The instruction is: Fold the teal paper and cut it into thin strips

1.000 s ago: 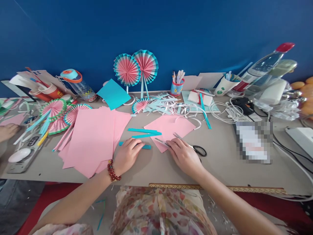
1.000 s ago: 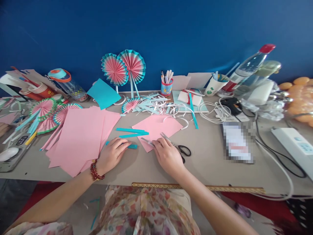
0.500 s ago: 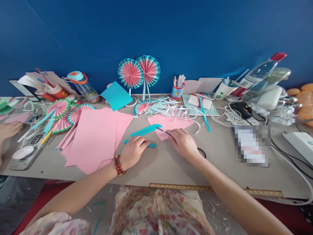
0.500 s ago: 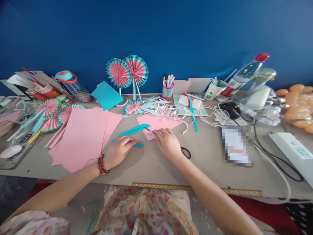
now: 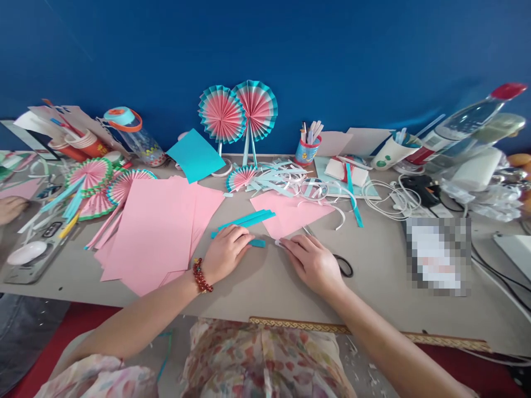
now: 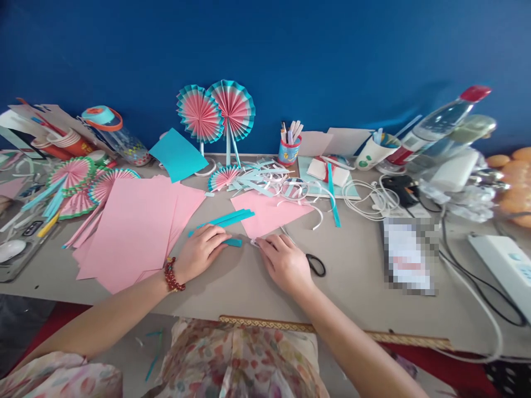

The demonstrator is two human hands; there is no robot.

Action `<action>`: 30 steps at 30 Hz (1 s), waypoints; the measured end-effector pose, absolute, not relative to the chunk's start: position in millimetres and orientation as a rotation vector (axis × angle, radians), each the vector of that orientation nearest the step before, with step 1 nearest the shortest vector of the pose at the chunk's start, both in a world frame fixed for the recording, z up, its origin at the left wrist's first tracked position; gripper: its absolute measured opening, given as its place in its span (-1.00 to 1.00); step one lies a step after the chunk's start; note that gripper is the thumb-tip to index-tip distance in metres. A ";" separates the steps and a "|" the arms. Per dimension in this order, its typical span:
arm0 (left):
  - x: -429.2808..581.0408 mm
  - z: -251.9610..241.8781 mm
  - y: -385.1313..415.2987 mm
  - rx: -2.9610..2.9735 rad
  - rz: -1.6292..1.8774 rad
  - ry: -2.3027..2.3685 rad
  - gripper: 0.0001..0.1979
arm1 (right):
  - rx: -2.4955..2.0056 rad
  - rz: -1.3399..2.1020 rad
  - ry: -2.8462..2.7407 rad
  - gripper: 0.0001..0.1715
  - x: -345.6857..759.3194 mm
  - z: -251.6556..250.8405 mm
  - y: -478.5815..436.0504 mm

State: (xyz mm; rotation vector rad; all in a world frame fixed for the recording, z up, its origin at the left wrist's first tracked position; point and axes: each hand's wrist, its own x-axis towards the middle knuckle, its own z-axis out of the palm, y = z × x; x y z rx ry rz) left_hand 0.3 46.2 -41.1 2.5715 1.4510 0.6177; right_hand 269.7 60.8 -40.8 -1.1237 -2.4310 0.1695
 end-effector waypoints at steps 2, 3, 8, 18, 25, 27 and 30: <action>0.2 -40.5 46.4 2.557 0.614 1.461 -0.78 | -1.130 0.206 -2.409 -0.66 270.0 -41.8 61.2; 0.2 -40.2 46.6 2.553 0.613 1.465 -0.78 | -1.131 0.219 -2.405 -0.66 270.3 -42.1 61.4; 0.3 -39.3 47.3 2.558 0.592 1.481 -0.78 | -1.125 0.262 -2.385 -0.65 272.5 -42.2 62.5; 0.1 -39.4 47.6 2.559 0.577 1.503 -0.81 | -1.129 0.273 -2.403 -0.67 272.6 -42.5 63.2; 0.9 -39.1 46.7 2.569 0.551 1.537 -0.77 | -1.113 0.159 -2.473 -0.67 271.1 -42.0 61.2; 0.4 -37.2 43.4 2.607 0.532 1.526 -0.72 | -1.112 0.129 -2.493 -0.67 270.4 -41.1 61.0; -1.7 -34.0 36.1 2.742 0.407 1.360 -0.51 | -1.129 0.096 -2.512 -0.68 269.4 -39.3 60.9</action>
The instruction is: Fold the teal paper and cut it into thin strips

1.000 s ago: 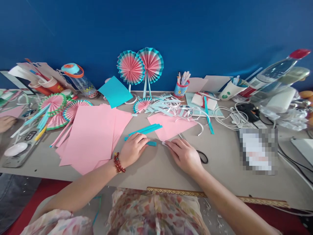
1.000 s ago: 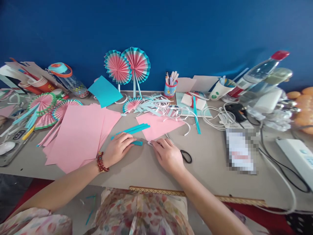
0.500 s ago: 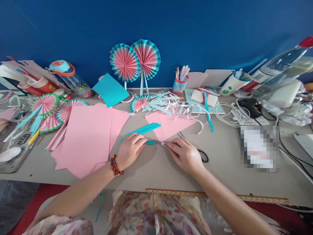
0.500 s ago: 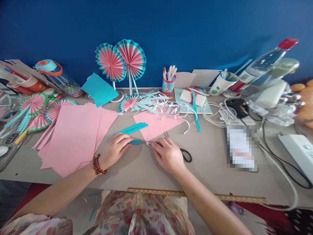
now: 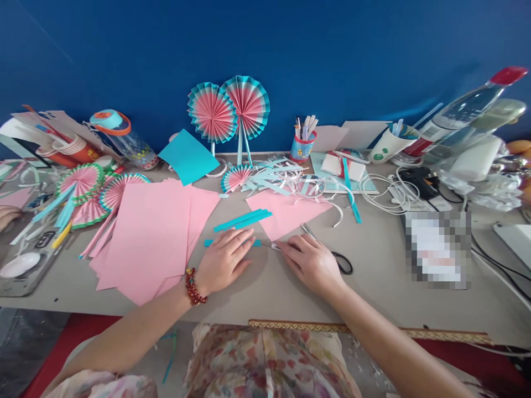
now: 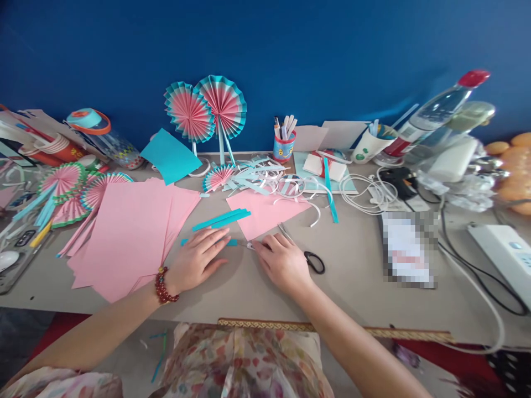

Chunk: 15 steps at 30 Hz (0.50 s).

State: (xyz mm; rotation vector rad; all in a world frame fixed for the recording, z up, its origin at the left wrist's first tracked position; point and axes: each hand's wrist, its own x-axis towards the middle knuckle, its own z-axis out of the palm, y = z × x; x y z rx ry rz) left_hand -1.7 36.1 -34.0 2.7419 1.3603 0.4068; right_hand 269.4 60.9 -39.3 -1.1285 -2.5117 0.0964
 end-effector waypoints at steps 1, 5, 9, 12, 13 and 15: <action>-2.5 -33.6 33.8 2.779 0.350 1.295 -0.39 | -1.133 0.087 -2.510 -0.68 269.1 -38.8 60.9; -4.6 -36.4 28.9 2.820 0.220 1.207 -0.02 | -1.108 0.085 -2.504 -0.68 269.0 -38.2 61.1; -4.2 -39.8 29.3 2.826 0.188 1.219 0.01 | -1.083 0.099 -2.529 -0.68 270.1 -38.0 61.2; -3.5 -39.0 30.2 2.822 0.182 1.216 -0.01 | -1.073 0.088 -2.544 -0.68 270.2 -36.7 61.1; -3.3 -38.3 30.4 2.820 0.182 1.214 -0.01 | -1.067 0.084 -2.551 -0.67 269.9 -36.1 61.1; -3.0 -37.2 30.6 2.816 0.185 1.215 -0.01 | -1.050 0.074 -2.563 -0.67 268.6 -34.7 61.1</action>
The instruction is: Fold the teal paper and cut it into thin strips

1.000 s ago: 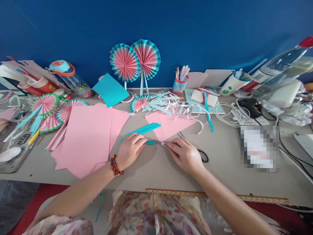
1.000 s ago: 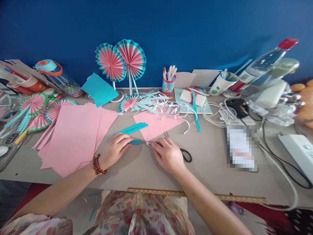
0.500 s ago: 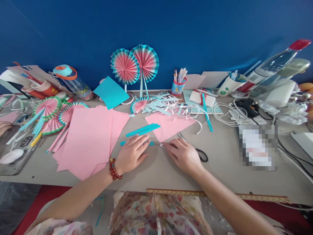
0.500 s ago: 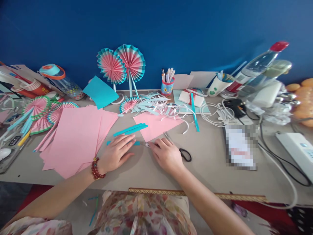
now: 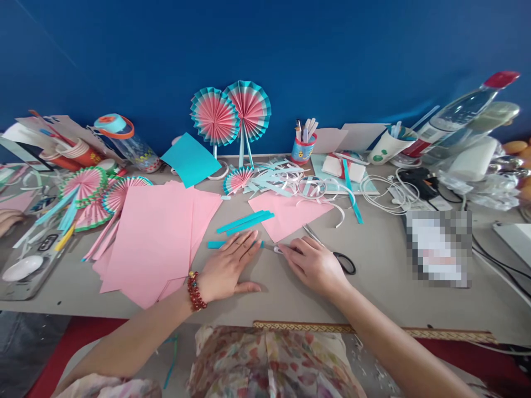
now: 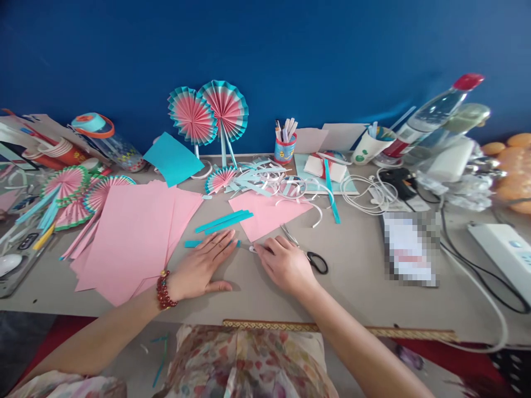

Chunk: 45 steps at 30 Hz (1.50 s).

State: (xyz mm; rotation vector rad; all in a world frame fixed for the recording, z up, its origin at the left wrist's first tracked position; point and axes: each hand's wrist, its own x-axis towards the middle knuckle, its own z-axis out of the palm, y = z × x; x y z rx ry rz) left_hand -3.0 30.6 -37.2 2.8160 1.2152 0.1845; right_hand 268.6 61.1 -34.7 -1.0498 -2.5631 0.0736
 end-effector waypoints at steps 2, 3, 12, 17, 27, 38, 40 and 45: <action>-2.7 -36.7 30.5 2.814 0.182 1.218 -0.01 | -1.038 0.064 -2.569 -0.66 266.6 -33.4 61.2; -2.5 -36.9 30.4 2.812 0.179 1.221 -0.01 | -1.035 0.058 -2.570 -0.66 265.6 -32.9 61.1; -1.6 -37.6 29.2 2.817 0.158 1.231 -0.01 | -1.021 0.045 -2.593 -0.66 265.1 -31.4 58.3; -1.5 -38.1 29.1 2.827 0.157 1.238 0.00 | -1.037 0.056 -2.585 -0.67 262.8 -31.4 57.9; -2.2 -39.5 28.4 2.821 0.101 1.254 0.02 | -1.004 0.044 -2.614 -0.69 252.2 -35.6 54.4; -19.6 -28.4 26.6 2.824 0.132 1.243 -0.01 | -1.085 0.010 -2.630 -0.72 241.4 -32.5 49.8; -28.4 -26.5 23.9 2.829 0.117 1.247 -0.02 | -1.098 0.019 -2.638 -0.73 241.4 -31.3 49.5; -38.4 -34.8 19.6 2.827 0.104 1.236 0.03 | -1.111 0.009 -2.662 -0.73 241.8 -30.9 49.5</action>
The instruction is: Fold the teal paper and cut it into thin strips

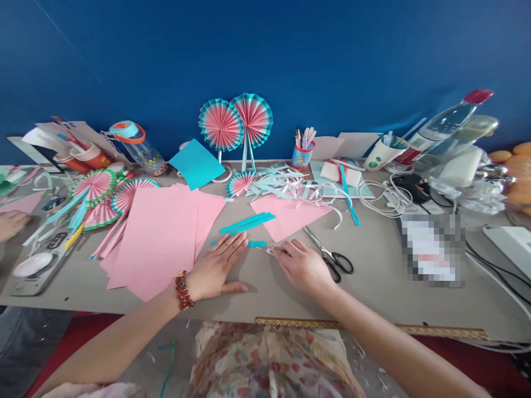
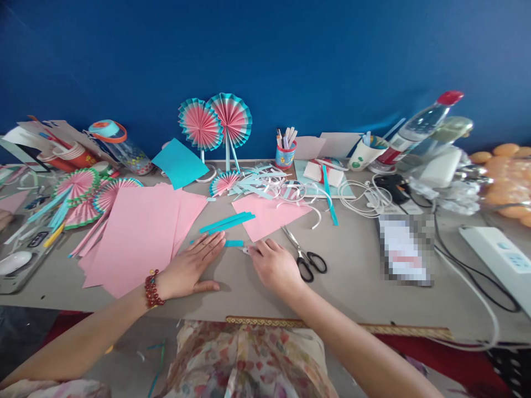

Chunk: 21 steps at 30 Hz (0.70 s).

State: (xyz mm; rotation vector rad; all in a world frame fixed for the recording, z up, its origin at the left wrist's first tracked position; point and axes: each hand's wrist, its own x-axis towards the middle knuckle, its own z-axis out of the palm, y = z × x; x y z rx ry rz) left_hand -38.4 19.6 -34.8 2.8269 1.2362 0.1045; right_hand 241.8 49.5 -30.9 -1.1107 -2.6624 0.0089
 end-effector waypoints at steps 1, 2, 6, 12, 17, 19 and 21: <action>-38.3 -36.6 19.4 2.825 0.103 1.240 0.03 | -1.104 0.007 -2.665 -0.72 241.6 -31.6 49.5; -38.0 -37.8 19.3 2.824 0.102 1.244 0.04 | -1.097 0.006 -2.665 -0.71 241.2 -32.4 49.4; -36.7 -38.7 19.2 2.816 0.099 1.250 0.04 | -1.092 -0.003 -2.653 -0.69 236.6 -35.8 48.0; -37.4 -37.9 19.2 2.814 0.110 1.250 0.04 | -1.134 0.007 -2.666 -0.73 226.7 -33.9 44.2; -36.4 -37.5 19.0 2.817 0.114 1.253 0.05 | -1.173 -0.038 -2.698 -0.74 216.5 -32.6 39.5; -35.7 -37.9 18.9 2.814 0.103 1.254 0.05 | -1.185 -0.051 -2.712 -0.73 211.8 -32.5 38.3; -35.3 -38.2 19.3 2.807 0.088 1.252 0.05 | -1.194 -0.050 -2.726 -0.75 207.8 -32.1 37.5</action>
